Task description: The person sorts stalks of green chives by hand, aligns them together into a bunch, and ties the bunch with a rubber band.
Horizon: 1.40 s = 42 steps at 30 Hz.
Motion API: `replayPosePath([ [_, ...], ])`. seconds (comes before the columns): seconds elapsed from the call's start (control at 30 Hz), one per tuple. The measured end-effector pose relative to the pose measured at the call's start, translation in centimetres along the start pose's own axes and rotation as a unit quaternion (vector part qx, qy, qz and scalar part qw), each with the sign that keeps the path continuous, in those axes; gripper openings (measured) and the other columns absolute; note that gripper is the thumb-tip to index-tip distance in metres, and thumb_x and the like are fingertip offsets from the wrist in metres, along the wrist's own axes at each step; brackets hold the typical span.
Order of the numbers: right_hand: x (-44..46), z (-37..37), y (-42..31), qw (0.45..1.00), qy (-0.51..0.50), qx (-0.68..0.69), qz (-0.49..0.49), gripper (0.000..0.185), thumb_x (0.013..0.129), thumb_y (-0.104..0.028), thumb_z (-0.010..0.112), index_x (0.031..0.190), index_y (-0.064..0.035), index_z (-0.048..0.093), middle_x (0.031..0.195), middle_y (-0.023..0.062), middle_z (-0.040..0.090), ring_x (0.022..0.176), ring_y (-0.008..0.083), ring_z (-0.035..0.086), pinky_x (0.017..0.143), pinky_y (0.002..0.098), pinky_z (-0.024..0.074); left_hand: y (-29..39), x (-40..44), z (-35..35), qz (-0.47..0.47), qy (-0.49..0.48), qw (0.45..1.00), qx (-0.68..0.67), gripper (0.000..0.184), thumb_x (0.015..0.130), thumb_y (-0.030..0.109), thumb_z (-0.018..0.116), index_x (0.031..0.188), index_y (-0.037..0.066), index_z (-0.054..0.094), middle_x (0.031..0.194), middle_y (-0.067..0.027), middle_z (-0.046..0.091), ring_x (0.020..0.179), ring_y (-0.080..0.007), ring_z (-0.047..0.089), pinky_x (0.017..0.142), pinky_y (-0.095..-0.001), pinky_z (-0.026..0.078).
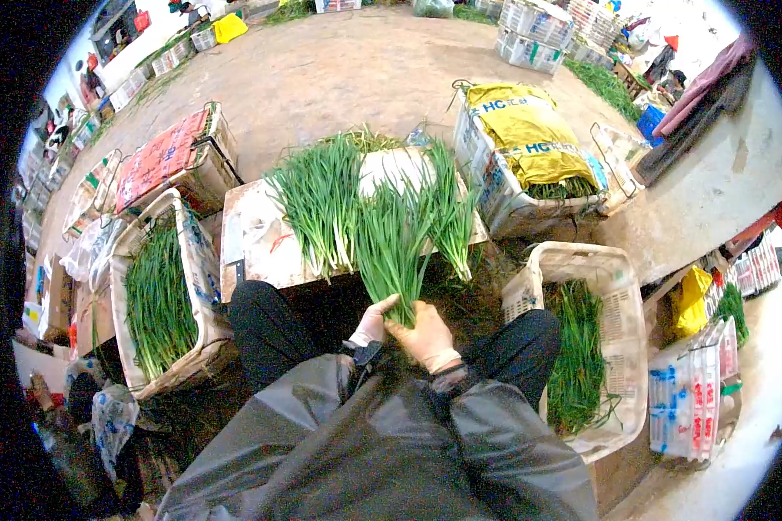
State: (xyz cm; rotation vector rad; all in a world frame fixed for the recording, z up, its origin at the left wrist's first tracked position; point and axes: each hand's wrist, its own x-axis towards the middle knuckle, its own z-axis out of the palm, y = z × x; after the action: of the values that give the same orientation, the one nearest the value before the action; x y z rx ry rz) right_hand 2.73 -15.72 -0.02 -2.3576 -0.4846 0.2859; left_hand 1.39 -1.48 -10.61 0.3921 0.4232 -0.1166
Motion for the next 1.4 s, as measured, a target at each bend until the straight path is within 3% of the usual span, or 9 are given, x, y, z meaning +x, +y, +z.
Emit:
replayPosePath([
  [0.13,1.1,1.4,2.3,0.999,0.018,0.048,0.010,0.053,0.087,-0.041,0.074,0.122,-0.0023,0.066,0.114,0.0224,0.069,0.108,0.0388,0.067,0.094,0.0461,0.0524,-0.1,0.9,-0.7,-0.024,-0.035,0.999,-0.020,0.032,0.097,0.023,0.059,0.119,0.001,0.068,0.112,-0.0141,0.073,0.100,-0.0307,0.070,0.096,-0.0461,0.055],
  [0.17,1.6,2.0,3.3,0.985,0.003,0.170,0.025,0.042,0.087,-0.031,0.073,0.117,-0.0008,0.068,0.107,0.0219,0.072,0.101,0.0366,0.070,0.089,0.0427,0.0541,0.0,0.8,-0.7,-0.039,-0.033,0.998,-0.021,0.033,0.097,0.024,0.060,0.120,0.001,0.068,0.113,-0.0142,0.073,0.100,-0.0311,0.070,0.096,-0.0465,0.055],
  [0.23,1.8,1.6,3.7,0.979,0.005,0.190,0.067,0.035,0.090,-0.018,0.068,0.117,0.0042,0.066,0.105,0.0180,0.073,0.096,0.0259,0.070,0.087,0.0354,0.0530,0.6,-0.5,0.5,-0.069,-0.028,0.997,-0.024,0.035,0.096,0.024,0.061,0.121,0.001,0.067,0.114,-0.0146,0.073,0.101,-0.0320,0.070,0.096,-0.0474,0.055],
  [0.37,2.1,3.2,5.5,0.959,-0.006,0.267,0.091,0.036,0.090,-0.015,0.066,0.119,0.0066,0.065,0.106,0.0160,0.073,0.096,0.0238,0.069,0.086,0.0356,0.0530,-0.1,-0.1,-0.1,-0.048,-0.031,0.998,-0.036,0.036,0.096,0.026,0.062,0.122,0.002,0.068,0.115,-0.0146,0.074,0.102,-0.0326,0.071,0.095,-0.0480,0.055],
  [0.4,2.1,3.8,6.0,0.957,0.027,0.278,0.079,0.031,0.089,-0.017,0.065,0.112,0.0046,0.068,0.098,0.0202,0.074,0.090,0.0290,0.071,0.082,0.0380,0.0540,-0.4,0.2,-0.6,-0.036,-0.026,0.999,-0.029,0.036,0.096,0.027,0.062,0.122,0.002,0.068,0.115,-0.0146,0.074,0.102,-0.0327,0.071,0.095,-0.0481,0.055],
  [0.77,2.3,4.0,6.9,0.935,-0.007,0.342,0.092,0.034,0.104,-0.024,0.054,0.109,0.0077,0.066,0.095,0.0169,0.072,0.082,0.0221,0.062,0.080,0.0350,0.0496,-0.5,0.4,0.3,-0.018,0.075,0.994,-0.071,0.028,0.096,0.022,0.058,0.114,0.003,0.068,0.107,-0.0149,0.074,0.094,-0.0322,0.071,0.091,-0.0461,0.057],
  [0.97,2.4,2.6,5.7,0.965,-0.040,0.242,0.089,0.048,0.105,-0.038,0.048,0.094,0.0054,0.066,0.080,0.0196,0.068,0.073,0.0281,0.062,0.072,0.0426,0.0486,-0.3,-0.5,1.5,-0.005,0.050,0.997,-0.062,0.039,0.095,0.041,0.071,0.115,0.008,0.069,0.107,-0.0091,0.075,0.094,-0.0270,0.071,0.084,-0.0437,0.059],
  [1.13,3.0,1.9,5.3,0.984,-0.049,0.145,0.085,0.060,0.105,-0.047,0.039,0.088,0.0037,0.067,0.086,0.0272,0.069,0.089,0.0504,0.063,0.078,0.0537,0.0478,-0.7,-0.4,1.0,-0.026,0.052,0.998,-0.012,0.030,0.092,0.029,0.073,0.113,0.007,0.069,0.099,-0.0081,0.075,0.087,-0.0260,0.072,0.080,-0.0431,0.061],
  [1.4,3.7,3.1,7.0,0.989,-0.102,0.046,0.095,0.055,0.105,-0.045,0.042,0.108,0.0026,0.070,0.106,0.0328,0.067,0.108,0.0482,0.062,0.092,0.0500,0.0481,-0.3,-0.3,0.9,-0.050,0.008,0.998,-0.040,0.036,0.085,0.013,0.065,0.119,0.000,0.069,0.108,-0.0134,0.074,0.094,-0.0292,0.072,0.088,-0.0429,0.059],
])
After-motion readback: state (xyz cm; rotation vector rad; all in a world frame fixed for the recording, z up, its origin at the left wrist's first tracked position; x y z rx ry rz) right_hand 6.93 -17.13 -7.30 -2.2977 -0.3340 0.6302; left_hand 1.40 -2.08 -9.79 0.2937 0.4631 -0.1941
